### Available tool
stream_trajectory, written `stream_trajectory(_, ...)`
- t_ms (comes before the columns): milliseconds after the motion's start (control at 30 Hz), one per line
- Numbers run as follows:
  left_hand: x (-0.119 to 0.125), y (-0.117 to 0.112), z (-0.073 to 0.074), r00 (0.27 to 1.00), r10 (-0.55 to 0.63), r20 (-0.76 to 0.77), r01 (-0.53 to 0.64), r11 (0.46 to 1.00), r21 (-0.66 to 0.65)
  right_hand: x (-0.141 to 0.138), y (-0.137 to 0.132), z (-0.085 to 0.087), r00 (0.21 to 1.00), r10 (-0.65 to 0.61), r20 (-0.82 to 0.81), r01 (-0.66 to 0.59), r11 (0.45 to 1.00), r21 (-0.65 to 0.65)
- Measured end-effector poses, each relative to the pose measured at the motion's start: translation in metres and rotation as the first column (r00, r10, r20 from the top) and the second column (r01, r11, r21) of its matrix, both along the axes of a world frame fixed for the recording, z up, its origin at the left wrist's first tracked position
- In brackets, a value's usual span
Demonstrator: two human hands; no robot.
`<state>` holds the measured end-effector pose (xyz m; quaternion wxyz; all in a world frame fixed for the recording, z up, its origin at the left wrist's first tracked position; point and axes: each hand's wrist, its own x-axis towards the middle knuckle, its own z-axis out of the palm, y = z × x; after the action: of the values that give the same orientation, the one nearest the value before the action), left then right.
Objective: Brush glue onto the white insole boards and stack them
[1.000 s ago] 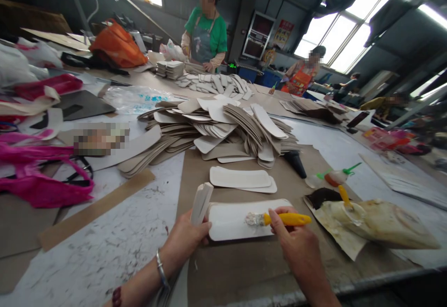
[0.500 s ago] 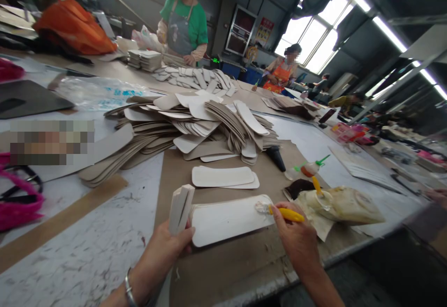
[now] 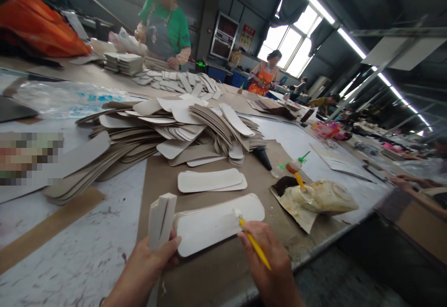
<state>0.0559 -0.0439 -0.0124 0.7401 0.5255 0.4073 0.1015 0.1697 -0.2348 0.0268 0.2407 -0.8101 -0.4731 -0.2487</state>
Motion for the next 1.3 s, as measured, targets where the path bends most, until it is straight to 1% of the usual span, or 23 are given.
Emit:
stream_trajectory(67, 0.0, -0.001, 0.002, 1.0, 0.023, 0.016, -0.023, 1.0, -0.011, 0.009, -0.007, -0.001, 0.988, -0.085, 0.125, 0.091, 0.995, -0.04)
stream_trajectory(100, -0.001, -0.002, 0.002, 0.999, 0.024, 0.028, -0.024, 1.0, -0.011, 0.01, -0.008, -0.003, 0.983, -0.096, 0.158, 0.106, 0.993, -0.055)
stream_trajectory(133, -0.001, -0.002, 0.002, 0.999, 0.016, 0.04, -0.016, 1.0, -0.006, 0.008, -0.006, -0.006, 0.984, -0.08, 0.158, 0.09, 0.994, -0.058)
stream_trajectory(200, -0.001, -0.003, 0.002, 0.999, -0.01, 0.052, 0.01, 1.0, 0.012, -0.005, 0.005, -0.01, 0.999, 0.01, 0.041, -0.01, 1.0, -0.008)
stream_trajectory(267, -0.001, -0.002, 0.002, 0.999, -0.021, 0.049, 0.02, 1.0, 0.015, -0.024, 0.021, -0.011, 0.976, 0.123, -0.179, -0.102, 0.987, 0.122)
stream_trajectory(333, -0.001, -0.002, 0.002, 0.999, -0.034, 0.037, 0.033, 0.999, 0.022, -0.037, 0.033, -0.009, 0.882, 0.186, -0.433, -0.084, 0.966, 0.245)
stream_trajectory(400, 0.0, 0.0, 0.002, 0.999, -0.042, 0.031, 0.042, 0.999, 0.021, -0.037, 0.038, -0.006, 0.769, 0.167, -0.617, -0.001, 0.966, 0.26)
stream_trajectory(433, 0.0, 0.001, 0.002, 0.998, -0.057, 0.032, 0.056, 0.998, 0.018, -0.034, 0.037, -0.005, 0.743, 0.132, -0.656, 0.04, 0.97, 0.241)
stream_trajectory(467, -0.001, 0.002, 0.001, 0.996, -0.076, 0.036, 0.075, 0.997, 0.01, -0.029, 0.035, -0.004, 0.745, 0.088, -0.661, 0.08, 0.972, 0.22)
stream_trajectory(567, -0.002, 0.005, -0.002, 0.991, -0.12, 0.059, 0.121, 0.992, -0.02, -0.016, 0.029, -0.004, 0.816, -0.038, -0.577, 0.193, 0.959, 0.209)
stream_trajectory(600, -0.002, 0.005, -0.003, 0.989, -0.13, 0.066, 0.131, 0.991, -0.019, -0.015, 0.029, -0.004, 0.816, -0.052, -0.576, 0.215, 0.952, 0.219)
stream_trajectory(667, -0.002, 0.006, -0.004, 0.989, -0.133, 0.068, 0.134, 0.991, -0.004, -0.019, 0.035, -0.005, 0.768, -0.011, -0.64, 0.219, 0.944, 0.247)
stream_trajectory(733, -0.003, 0.006, -0.004, 0.99, -0.133, 0.057, 0.132, 0.991, 0.01, -0.024, 0.042, -0.006, 0.697, 0.076, -0.713, 0.166, 0.95, 0.264)
stream_trajectory(767, -0.003, 0.006, -0.004, 0.99, -0.13, 0.053, 0.13, 0.992, 0.009, -0.023, 0.044, -0.008, 0.684, 0.097, -0.723, 0.134, 0.958, 0.256)
stream_trajectory(800, -0.003, 0.006, -0.003, 0.991, -0.123, 0.046, 0.123, 0.992, 0.003, -0.021, 0.045, -0.009, 0.703, 0.096, -0.705, 0.105, 0.966, 0.237)
stream_trajectory(833, -0.003, 0.005, -0.003, 0.993, -0.109, 0.04, 0.11, 0.994, -0.008, -0.015, 0.042, -0.009, 0.752, 0.071, -0.655, 0.091, 0.974, 0.209)
stream_trajectory(900, -0.001, 0.003, -0.003, 0.998, -0.06, 0.033, 0.061, 0.998, -0.031, 0.003, 0.03, -0.008, 0.884, -0.019, -0.466, 0.109, 0.98, 0.167)
stream_trajectory(933, -0.001, 0.001, -0.003, 0.999, -0.026, 0.031, 0.028, 0.999, -0.043, 0.014, 0.021, -0.006, 0.935, -0.069, -0.348, 0.131, 0.979, 0.158)
stream_trajectory(967, 0.0, 0.0, -0.003, 1.0, 0.01, 0.028, -0.009, 0.999, -0.054, 0.025, 0.011, -0.004, 0.965, -0.115, -0.237, 0.153, 0.977, 0.148)
stream_trajectory(1033, 0.002, -0.003, -0.005, 0.998, 0.06, 0.022, -0.058, 0.996, -0.065, 0.043, -0.007, 0.002, 0.982, -0.18, -0.062, 0.186, 0.975, 0.12)
stream_trajectory(1100, 0.003, -0.005, -0.006, 0.997, 0.079, 0.011, -0.078, 0.996, -0.048, 0.054, -0.019, 0.008, 0.978, -0.203, 0.038, 0.2, 0.976, 0.085)
stream_trajectory(1200, 0.003, -0.005, -0.004, 0.997, 0.081, -0.015, -0.081, 0.997, -0.012, 0.058, -0.025, 0.012, 0.979, -0.171, 0.108, 0.165, 0.984, 0.06)
stream_trajectory(1300, 0.003, -0.005, 0.0, 0.998, 0.061, -0.015, -0.061, 0.998, 0.002, 0.051, -0.023, 0.01, 0.982, -0.13, 0.136, 0.127, 0.992, 0.027)
